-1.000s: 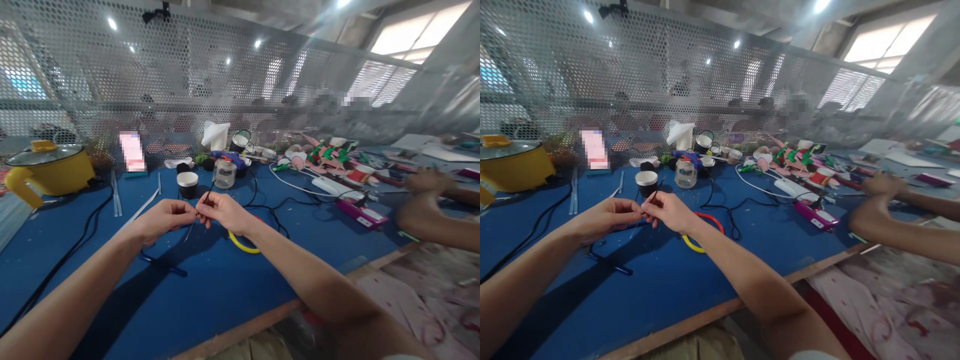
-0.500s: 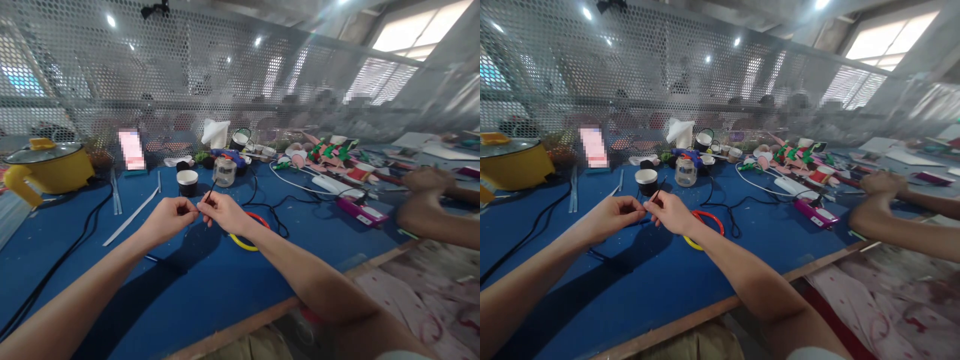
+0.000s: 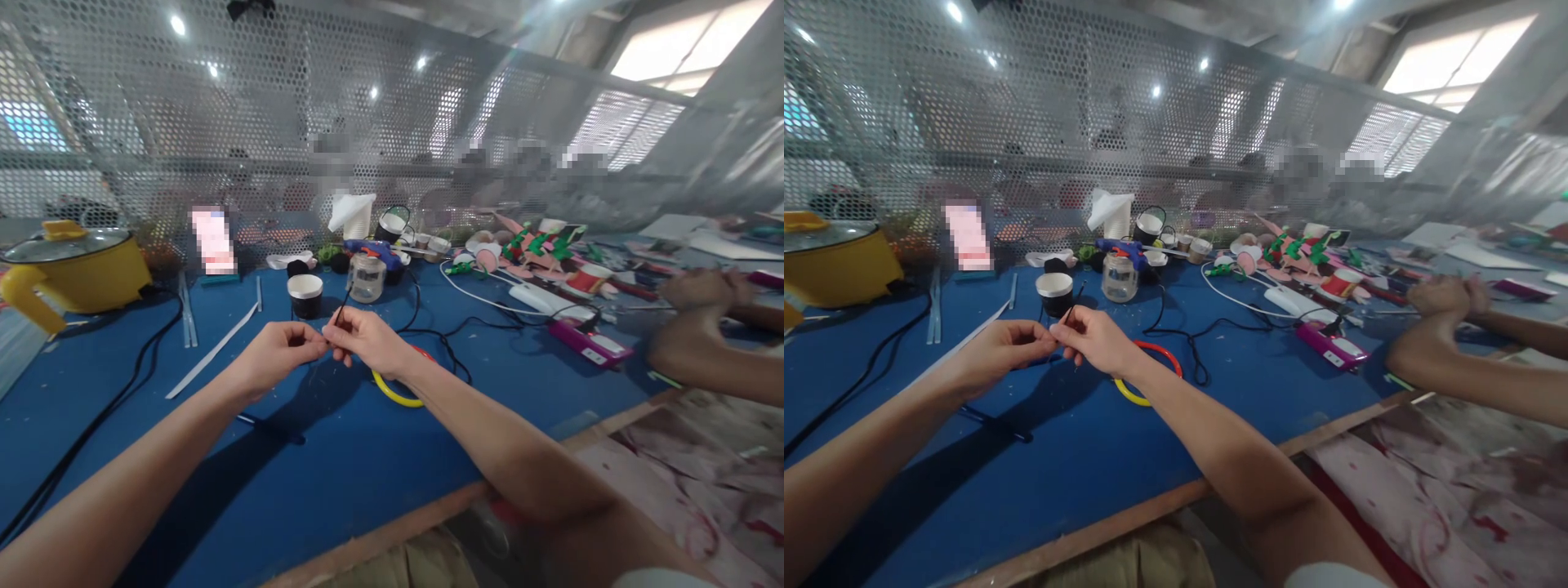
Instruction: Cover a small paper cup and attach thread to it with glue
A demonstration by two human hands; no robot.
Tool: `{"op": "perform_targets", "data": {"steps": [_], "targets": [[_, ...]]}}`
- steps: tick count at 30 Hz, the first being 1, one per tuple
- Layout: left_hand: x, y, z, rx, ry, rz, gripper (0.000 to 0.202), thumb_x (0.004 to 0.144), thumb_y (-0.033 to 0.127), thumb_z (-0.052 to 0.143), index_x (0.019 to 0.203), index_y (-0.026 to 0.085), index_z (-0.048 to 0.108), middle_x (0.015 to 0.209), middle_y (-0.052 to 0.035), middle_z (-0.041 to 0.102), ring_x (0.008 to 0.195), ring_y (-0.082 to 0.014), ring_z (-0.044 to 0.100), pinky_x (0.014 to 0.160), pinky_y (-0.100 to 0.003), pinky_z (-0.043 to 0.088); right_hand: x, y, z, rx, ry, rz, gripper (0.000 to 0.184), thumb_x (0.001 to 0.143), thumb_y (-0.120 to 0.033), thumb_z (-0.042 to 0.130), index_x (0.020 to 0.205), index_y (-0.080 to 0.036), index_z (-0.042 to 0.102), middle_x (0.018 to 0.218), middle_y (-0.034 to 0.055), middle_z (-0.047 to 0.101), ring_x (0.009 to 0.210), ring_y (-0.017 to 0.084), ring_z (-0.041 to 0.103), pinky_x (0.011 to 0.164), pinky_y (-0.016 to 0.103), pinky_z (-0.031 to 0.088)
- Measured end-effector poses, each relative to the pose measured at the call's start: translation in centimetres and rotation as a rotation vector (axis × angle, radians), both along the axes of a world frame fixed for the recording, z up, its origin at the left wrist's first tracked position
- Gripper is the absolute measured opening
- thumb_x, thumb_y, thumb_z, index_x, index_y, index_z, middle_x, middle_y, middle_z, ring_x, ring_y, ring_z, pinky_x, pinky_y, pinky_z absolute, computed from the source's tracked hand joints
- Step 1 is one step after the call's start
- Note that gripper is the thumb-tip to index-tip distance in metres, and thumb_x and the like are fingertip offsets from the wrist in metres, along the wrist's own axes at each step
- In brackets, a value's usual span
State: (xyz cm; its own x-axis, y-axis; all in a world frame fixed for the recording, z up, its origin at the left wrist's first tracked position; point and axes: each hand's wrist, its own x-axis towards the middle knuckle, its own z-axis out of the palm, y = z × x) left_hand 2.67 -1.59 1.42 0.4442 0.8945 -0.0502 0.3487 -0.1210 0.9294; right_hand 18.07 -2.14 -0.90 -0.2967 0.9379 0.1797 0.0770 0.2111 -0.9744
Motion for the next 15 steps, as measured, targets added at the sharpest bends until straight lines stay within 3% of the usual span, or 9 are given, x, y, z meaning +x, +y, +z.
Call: {"op": "perform_targets", "data": {"steps": [6,15], "targets": [[0.05,0.31,-0.62,0.081,0.029,-0.014,0.019,0.061,0.031,0.057,0.062,0.012,0.055,0.056,0.0024,0.050,0.053,-0.0077,0.041,0.049,-0.021,0.028,-0.03,-0.09,-0.13,0.008,-0.080,-0.043,0.017,0.077,-0.030,0.051,0.070,-0.016,0.045,0.047,-0.0061,0.047,0.040,0.005,0.044,0.039,0.017,0.037],[0.17,0.28,-1.04,0.147,0.054,0.018,0.017,0.062,0.029,0.057,0.058,0.013,0.053,0.051,0.0040,0.047,0.049,-0.0071,0.039,0.046,-0.021,0.026,-0.20,-0.22,-0.41,0.041,-0.153,-0.120,0.022,0.076,-0.036,0.051,0.068,-0.016,0.045,0.045,-0.0059,0.045,0.039,0.005,0.043,0.037,0.017,0.036]]}}
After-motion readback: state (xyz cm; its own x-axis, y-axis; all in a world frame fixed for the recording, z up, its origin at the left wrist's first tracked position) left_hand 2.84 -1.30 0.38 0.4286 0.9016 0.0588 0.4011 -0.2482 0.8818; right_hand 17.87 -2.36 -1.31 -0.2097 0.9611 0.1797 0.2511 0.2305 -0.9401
